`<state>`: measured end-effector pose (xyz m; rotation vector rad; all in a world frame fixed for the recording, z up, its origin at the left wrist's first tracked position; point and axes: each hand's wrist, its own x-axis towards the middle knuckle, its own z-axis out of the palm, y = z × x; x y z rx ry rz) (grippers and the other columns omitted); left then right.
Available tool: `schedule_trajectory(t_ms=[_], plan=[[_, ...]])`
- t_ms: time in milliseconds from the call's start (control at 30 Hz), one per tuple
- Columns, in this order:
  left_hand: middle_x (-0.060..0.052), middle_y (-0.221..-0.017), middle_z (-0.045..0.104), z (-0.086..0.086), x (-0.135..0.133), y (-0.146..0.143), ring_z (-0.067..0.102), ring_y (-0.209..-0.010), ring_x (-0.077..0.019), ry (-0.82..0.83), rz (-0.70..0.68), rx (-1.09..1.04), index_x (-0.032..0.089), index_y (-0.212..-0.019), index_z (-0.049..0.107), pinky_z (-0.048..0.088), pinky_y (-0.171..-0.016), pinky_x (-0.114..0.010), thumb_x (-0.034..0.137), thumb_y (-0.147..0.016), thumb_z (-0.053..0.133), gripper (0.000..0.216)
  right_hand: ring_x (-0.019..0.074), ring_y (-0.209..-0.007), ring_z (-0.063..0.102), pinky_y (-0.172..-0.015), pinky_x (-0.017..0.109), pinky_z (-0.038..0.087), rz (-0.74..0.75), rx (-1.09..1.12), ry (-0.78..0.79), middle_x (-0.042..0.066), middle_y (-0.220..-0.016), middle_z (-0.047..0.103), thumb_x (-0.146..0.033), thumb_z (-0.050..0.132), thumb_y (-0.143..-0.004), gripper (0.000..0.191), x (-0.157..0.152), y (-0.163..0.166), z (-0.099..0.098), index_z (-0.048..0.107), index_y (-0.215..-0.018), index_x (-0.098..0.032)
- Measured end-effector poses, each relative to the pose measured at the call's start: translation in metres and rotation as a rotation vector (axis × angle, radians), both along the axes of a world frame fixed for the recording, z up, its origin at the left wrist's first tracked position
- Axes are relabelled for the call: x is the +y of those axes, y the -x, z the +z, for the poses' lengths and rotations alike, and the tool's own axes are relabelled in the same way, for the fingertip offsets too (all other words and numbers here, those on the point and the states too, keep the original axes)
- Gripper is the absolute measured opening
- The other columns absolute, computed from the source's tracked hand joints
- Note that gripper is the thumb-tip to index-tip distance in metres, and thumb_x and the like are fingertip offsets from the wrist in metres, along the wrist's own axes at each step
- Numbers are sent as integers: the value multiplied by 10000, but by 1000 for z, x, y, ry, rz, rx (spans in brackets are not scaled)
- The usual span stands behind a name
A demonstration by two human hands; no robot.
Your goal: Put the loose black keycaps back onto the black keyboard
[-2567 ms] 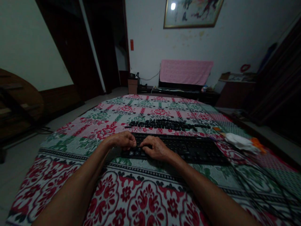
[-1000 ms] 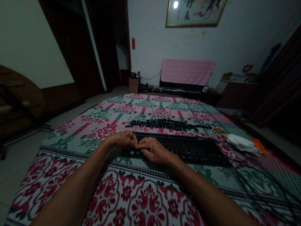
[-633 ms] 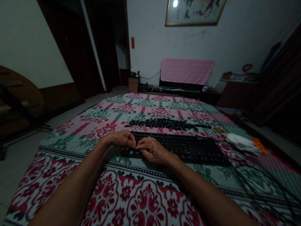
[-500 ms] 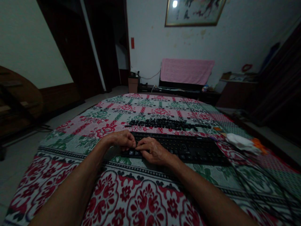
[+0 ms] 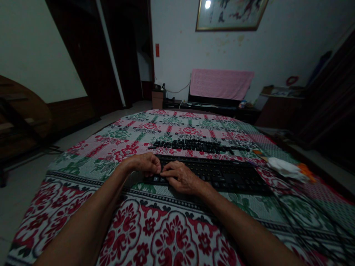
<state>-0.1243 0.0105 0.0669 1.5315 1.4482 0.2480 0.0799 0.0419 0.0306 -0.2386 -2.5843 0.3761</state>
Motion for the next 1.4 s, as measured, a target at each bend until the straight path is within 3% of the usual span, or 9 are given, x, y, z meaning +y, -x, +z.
schedule_trajectory(t_ms=[233, 467, 800, 1033, 1400], plan=[[41, -510, 508, 2, -1, -3, 455, -421, -73, 3, 8, 25, 138, -773, 553, 378, -435, -189, 350, -607, 553, 270, 141, -875, 496, -805, 294, 359, -7, -1, 38, 43, -952, 584, -179, 466, -771, 240, -2, 2, 3, 620, -954, -192], [44, -496, 498, 2, 0, -1, 443, -412, -65, -2, -10, -12, 130, -754, 556, 380, -429, -184, 307, -594, 546, 239, 131, -806, 508, -716, 244, 386, -149, 15, 166, 47, -866, 580, -224, 541, -731, 180, -1, 10, 4, 629, -879, -172], [46, -495, 493, 2, -1, 1, 425, -414, -61, -57, -2, 17, 140, -763, 574, 335, -407, -165, 287, -594, 522, 231, 126, -713, 517, -635, 215, 378, -259, -102, 150, 39, -781, 593, -242, 551, -695, 170, -6, 20, 16, 669, -804, -185], [54, -453, 451, 0, 1, 11, 367, -377, -52, -35, -20, 30, 146, -706, 578, 268, -361, -162, 356, -575, 577, 248, 120, -659, 533, -573, 199, 370, -373, -199, 203, 34, -742, 625, -253, 569, -639, 154, -3, 29, 20, 683, -707, -175], [45, -440, 463, 1, -1, 3, 393, -376, -63, -11, -42, 52, 147, -635, 544, 286, -363, -173, 485, -577, 586, 345, 91, -579, 521, -512, 174, 357, -380, -233, 332, 9, -680, 628, -245, 598, -594, 127, 3, 32, 19, 685, -654, -174]])
